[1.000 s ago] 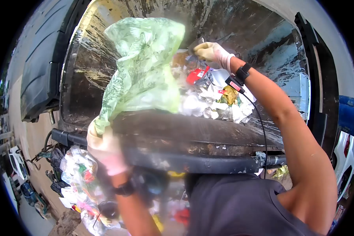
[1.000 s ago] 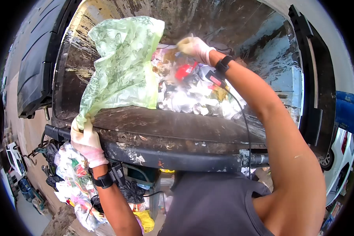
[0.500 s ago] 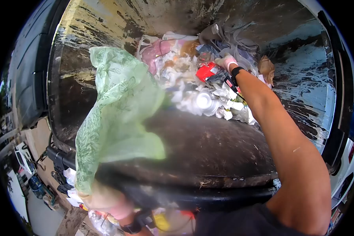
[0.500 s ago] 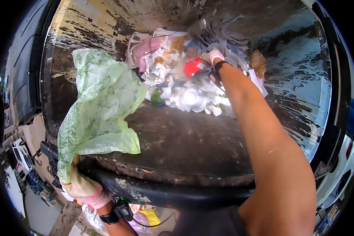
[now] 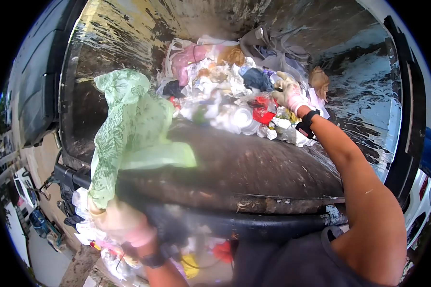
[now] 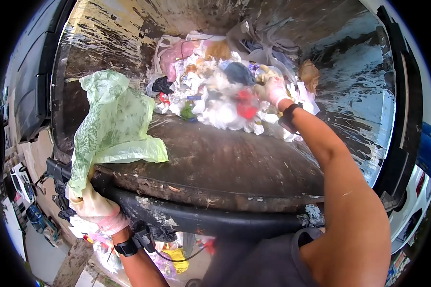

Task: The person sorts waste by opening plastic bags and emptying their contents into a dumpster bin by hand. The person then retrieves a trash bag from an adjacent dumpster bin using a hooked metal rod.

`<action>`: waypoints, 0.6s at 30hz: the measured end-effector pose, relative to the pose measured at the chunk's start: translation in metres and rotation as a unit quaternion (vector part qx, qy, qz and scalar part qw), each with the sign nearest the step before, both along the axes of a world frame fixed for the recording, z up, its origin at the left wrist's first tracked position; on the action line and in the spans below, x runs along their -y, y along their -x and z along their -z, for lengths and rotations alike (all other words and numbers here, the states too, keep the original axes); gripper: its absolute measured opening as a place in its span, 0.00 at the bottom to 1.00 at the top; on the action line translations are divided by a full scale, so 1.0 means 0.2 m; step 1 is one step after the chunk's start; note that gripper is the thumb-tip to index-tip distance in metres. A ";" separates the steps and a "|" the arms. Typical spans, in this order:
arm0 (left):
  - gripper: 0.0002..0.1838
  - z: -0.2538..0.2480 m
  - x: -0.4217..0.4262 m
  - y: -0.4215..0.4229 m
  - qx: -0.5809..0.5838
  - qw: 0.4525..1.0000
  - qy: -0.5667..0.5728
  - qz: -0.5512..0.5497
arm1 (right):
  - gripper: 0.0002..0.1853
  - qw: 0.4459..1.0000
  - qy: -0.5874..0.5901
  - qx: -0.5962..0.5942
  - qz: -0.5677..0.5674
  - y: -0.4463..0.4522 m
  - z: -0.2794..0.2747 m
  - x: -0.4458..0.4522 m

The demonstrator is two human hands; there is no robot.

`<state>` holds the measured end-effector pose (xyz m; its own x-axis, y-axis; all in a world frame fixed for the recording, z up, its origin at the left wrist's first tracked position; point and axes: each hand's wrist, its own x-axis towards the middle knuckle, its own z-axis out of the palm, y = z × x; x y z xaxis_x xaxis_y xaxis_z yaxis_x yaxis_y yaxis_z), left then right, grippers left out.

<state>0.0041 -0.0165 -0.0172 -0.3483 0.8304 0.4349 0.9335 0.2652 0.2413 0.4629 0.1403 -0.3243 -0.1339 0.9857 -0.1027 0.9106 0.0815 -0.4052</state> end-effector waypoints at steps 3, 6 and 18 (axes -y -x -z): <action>0.11 0.00 0.00 -0.03 -0.062 0.998 0.000 -0.004 | 0.14 0.971 0.136 -0.092 0.172 -0.18 -0.09 -0.03; 0.10 0.01 -0.04 -0.06 0.135 0.984 -0.107 -0.037 | 0.17 0.964 0.113 -0.078 0.228 -0.29 -0.20 -0.01; 0.08 0.01 -0.05 -0.05 0.304 0.943 -0.134 -0.012 | 0.18 0.932 0.081 -0.269 0.230 -0.28 -0.58 -0.01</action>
